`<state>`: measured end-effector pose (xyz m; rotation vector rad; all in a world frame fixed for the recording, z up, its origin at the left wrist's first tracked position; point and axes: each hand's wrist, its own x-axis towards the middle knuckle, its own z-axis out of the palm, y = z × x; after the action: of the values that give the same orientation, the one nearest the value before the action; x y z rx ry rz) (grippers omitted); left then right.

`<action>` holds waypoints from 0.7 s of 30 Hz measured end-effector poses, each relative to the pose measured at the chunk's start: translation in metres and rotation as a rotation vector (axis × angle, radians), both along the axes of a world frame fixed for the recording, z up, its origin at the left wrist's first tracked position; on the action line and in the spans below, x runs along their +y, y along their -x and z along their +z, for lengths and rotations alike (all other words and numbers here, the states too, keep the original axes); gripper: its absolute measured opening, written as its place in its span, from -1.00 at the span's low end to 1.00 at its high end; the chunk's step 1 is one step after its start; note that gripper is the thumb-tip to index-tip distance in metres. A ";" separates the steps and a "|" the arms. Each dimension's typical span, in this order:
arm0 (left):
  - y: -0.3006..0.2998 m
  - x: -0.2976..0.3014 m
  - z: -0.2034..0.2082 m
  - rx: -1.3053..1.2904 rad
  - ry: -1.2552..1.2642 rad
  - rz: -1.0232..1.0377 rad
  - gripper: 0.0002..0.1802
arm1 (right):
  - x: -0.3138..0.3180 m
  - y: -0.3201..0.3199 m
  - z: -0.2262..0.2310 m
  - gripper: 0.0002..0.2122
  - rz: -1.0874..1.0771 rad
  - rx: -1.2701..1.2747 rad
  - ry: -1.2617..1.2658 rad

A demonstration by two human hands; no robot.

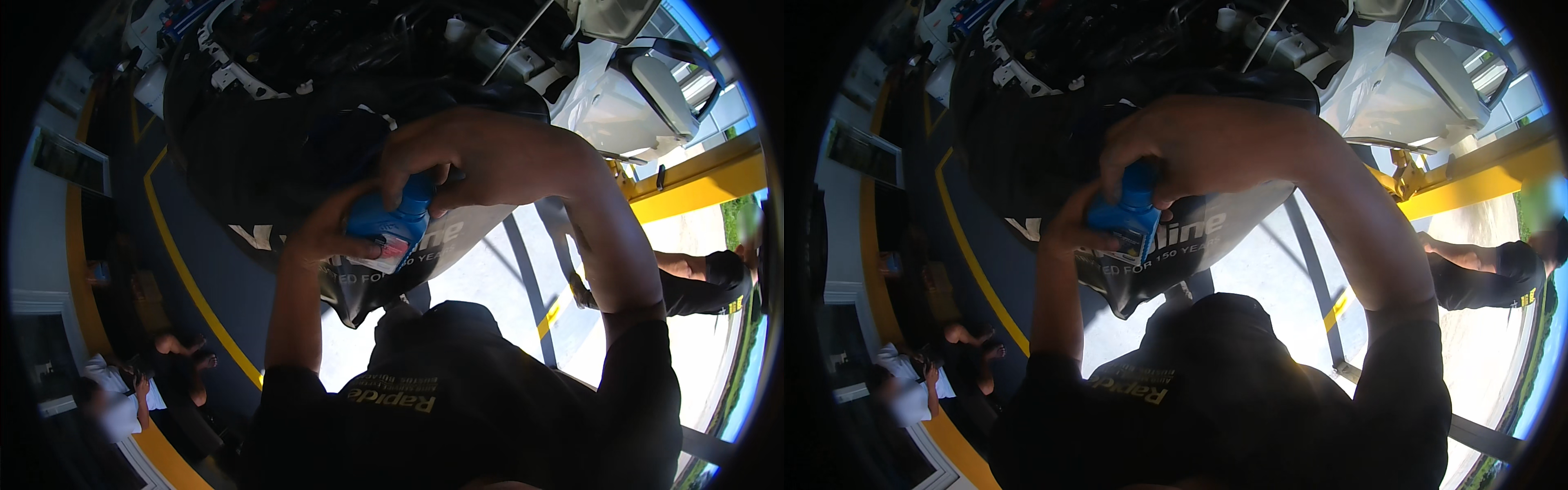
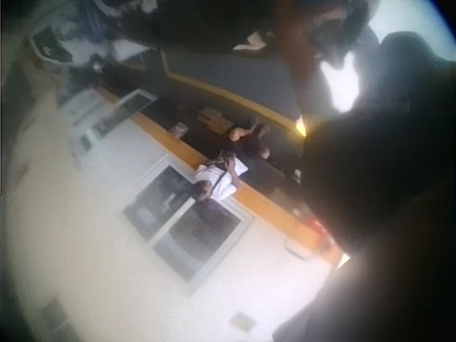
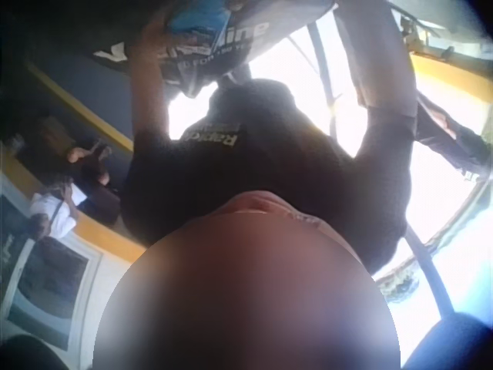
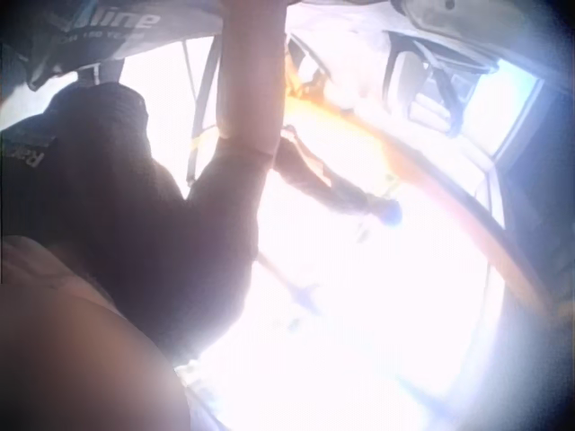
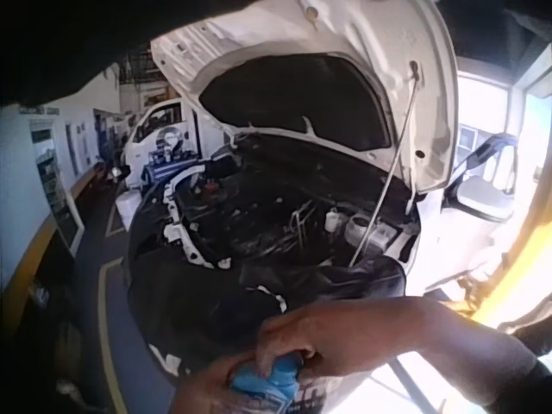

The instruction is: The person opens the hood of a white car and pours a blue liquid from a bottle into the engine compartment. They then close the bottle, place it on a nearby tool cart, and walk around the vehicle.

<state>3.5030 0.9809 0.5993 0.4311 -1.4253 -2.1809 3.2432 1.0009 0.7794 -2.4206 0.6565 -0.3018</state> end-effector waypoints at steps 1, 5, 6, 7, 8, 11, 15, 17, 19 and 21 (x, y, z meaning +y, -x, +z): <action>0.000 -0.005 0.001 0.028 -0.017 -0.050 0.11 | -0.002 0.000 0.000 -0.67 0.009 0.016 0.000; 0.005 -0.012 0.009 0.141 -0.088 -0.115 0.02 | -0.005 -0.007 0.001 -0.66 -0.010 -0.032 0.020; 0.007 -0.011 0.011 0.099 -0.021 -0.020 -0.02 | -0.005 -0.009 0.002 -0.65 -0.084 -0.056 0.036; 0.010 -0.008 0.015 0.055 0.046 0.075 -0.06 | -0.006 -0.012 0.003 -0.64 -0.202 -0.041 -0.002; 0.014 -0.006 0.017 0.049 0.117 0.155 -0.09 | -0.006 -0.015 0.004 -0.62 -0.262 0.095 0.074; 0.026 -0.004 0.023 -0.130 0.321 0.375 -0.17 | -0.007 -0.021 0.006 -0.60 -0.476 0.452 0.105; 0.028 -0.012 0.022 -0.070 0.321 0.413 -0.18 | -0.010 -0.019 0.007 -0.60 -0.350 0.317 0.210; 0.023 -0.018 0.019 0.018 0.264 0.350 -0.18 | -0.017 -0.014 0.006 -0.62 -0.223 0.184 0.295; 0.021 -0.025 0.013 0.051 0.219 0.295 -0.18 | -0.028 -0.007 0.004 -0.66 -0.112 0.105 0.324; 0.022 -0.029 0.006 0.054 0.222 0.299 -0.19 | -0.041 0.005 0.000 -0.60 -0.149 0.054 0.221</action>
<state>3.4813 0.9514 0.6054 0.4681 -1.4504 -1.7651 3.2383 0.9599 0.7796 -2.6016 0.8706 -0.3885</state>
